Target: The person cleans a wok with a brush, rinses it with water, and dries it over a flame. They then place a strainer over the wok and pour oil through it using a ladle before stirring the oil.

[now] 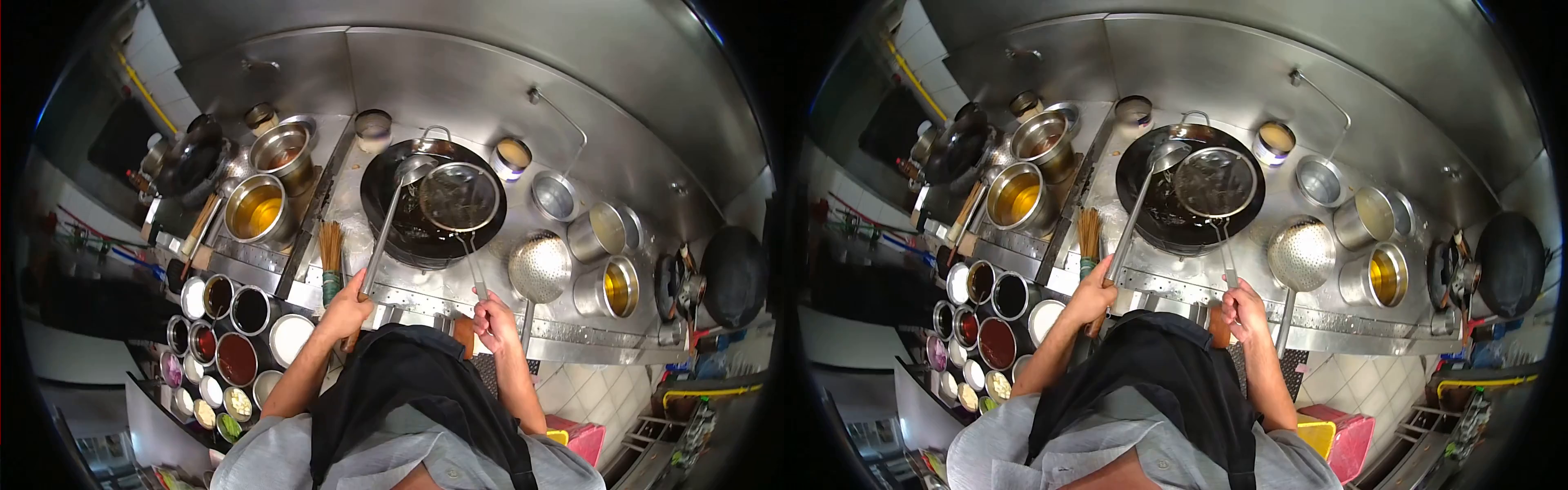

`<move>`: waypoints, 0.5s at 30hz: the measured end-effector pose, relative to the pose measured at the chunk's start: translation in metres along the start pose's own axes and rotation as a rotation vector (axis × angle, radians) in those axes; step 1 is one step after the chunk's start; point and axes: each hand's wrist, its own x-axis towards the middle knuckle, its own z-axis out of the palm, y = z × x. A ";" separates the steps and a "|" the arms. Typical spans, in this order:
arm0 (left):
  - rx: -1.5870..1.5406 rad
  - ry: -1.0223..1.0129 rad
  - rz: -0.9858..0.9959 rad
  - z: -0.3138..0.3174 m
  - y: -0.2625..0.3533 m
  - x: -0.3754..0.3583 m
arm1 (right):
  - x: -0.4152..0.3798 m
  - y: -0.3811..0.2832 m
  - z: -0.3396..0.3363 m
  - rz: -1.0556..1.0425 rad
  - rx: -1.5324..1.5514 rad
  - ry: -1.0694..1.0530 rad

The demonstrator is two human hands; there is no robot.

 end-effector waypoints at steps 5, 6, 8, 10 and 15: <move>-0.232 -0.068 -0.028 -0.008 -0.021 0.001 | 0.005 -0.017 0.035 -0.117 -0.161 0.033; -0.249 -0.058 -0.096 -0.011 -0.016 -0.004 | 0.010 -0.020 0.051 -0.157 -0.209 0.009; -0.317 -0.076 -0.177 -0.017 -0.024 -0.009 | 0.024 -0.023 0.086 -0.198 -0.272 -0.053; -0.368 -0.123 -0.199 -0.022 -0.043 -0.011 | 0.041 -0.019 0.132 -0.164 -0.298 -0.124; -0.438 -0.218 -0.236 -0.025 -0.049 -0.019 | 0.117 0.036 0.236 0.032 -0.237 -0.334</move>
